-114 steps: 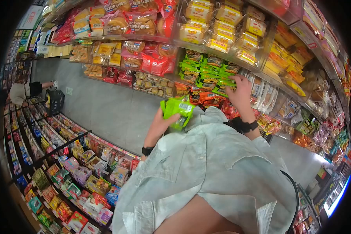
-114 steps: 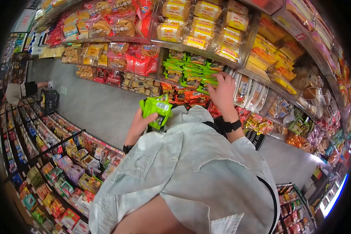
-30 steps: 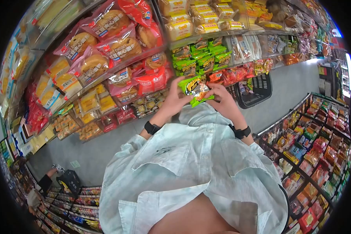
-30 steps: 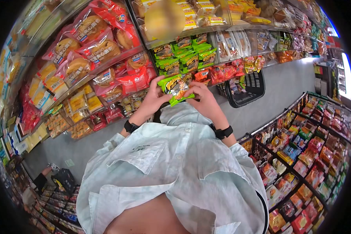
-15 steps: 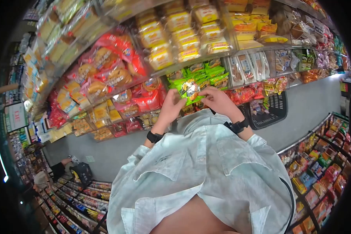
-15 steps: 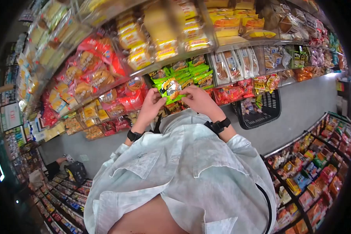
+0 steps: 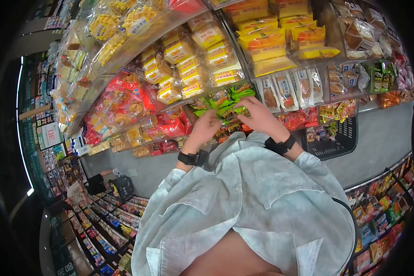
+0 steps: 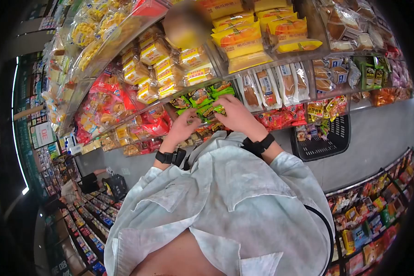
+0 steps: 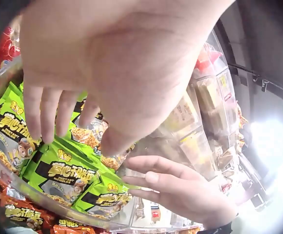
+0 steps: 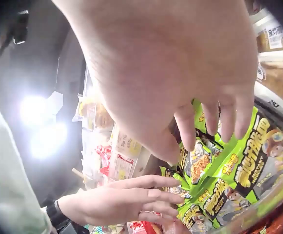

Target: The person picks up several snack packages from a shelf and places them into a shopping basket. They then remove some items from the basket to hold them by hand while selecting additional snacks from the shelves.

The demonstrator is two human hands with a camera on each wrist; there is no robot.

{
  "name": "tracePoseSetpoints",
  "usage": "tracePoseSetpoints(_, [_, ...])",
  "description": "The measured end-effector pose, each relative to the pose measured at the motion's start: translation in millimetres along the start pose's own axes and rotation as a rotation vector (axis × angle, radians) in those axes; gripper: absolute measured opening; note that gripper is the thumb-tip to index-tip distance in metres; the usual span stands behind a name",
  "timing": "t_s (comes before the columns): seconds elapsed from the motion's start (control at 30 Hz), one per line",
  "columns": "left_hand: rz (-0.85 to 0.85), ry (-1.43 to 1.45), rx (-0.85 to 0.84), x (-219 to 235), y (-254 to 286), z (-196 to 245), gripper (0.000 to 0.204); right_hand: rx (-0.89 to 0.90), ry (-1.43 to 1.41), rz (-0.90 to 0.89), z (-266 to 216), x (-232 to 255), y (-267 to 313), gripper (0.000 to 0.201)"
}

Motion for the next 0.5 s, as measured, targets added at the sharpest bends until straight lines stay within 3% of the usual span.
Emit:
tracePoseSetpoints(0.13, [-0.067, 0.035, 0.019, -7.9, 0.4, 0.9, 0.04, -0.013, -0.035, 0.06, -2.4, 33.3, 14.6, 0.025])
tracePoseSetpoints(0.27, [-0.043, 0.143, -0.026, -3.5, 2.1, -8.1, 0.038, -0.164, -0.063, 0.069, -7.3, 62.0, 38.7, 0.02])
tracePoseSetpoints(0.43, [-0.056, 0.219, -0.039, 11.7, 26.5, -47.3, 0.036, -0.231, 0.048, 0.206, 10.1, 38.7, 88.3, 0.013])
tracePoseSetpoints(0.5, [-0.082, 0.248, -0.024, 14.6, 41.1, -74.1, 0.036, -0.364, -0.035, 0.277, 12.9, 13.0, 111.9, 0.011])
Point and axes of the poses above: each hand's wrist, its own y-axis away from the middle knuckle, its own x-axis out of the back of the hand, z = x × y, the point moved 1 cm from there along -y, towards the middle knuckle, and after that the axes turned 7 degrees about x, right-handed, at the moved point
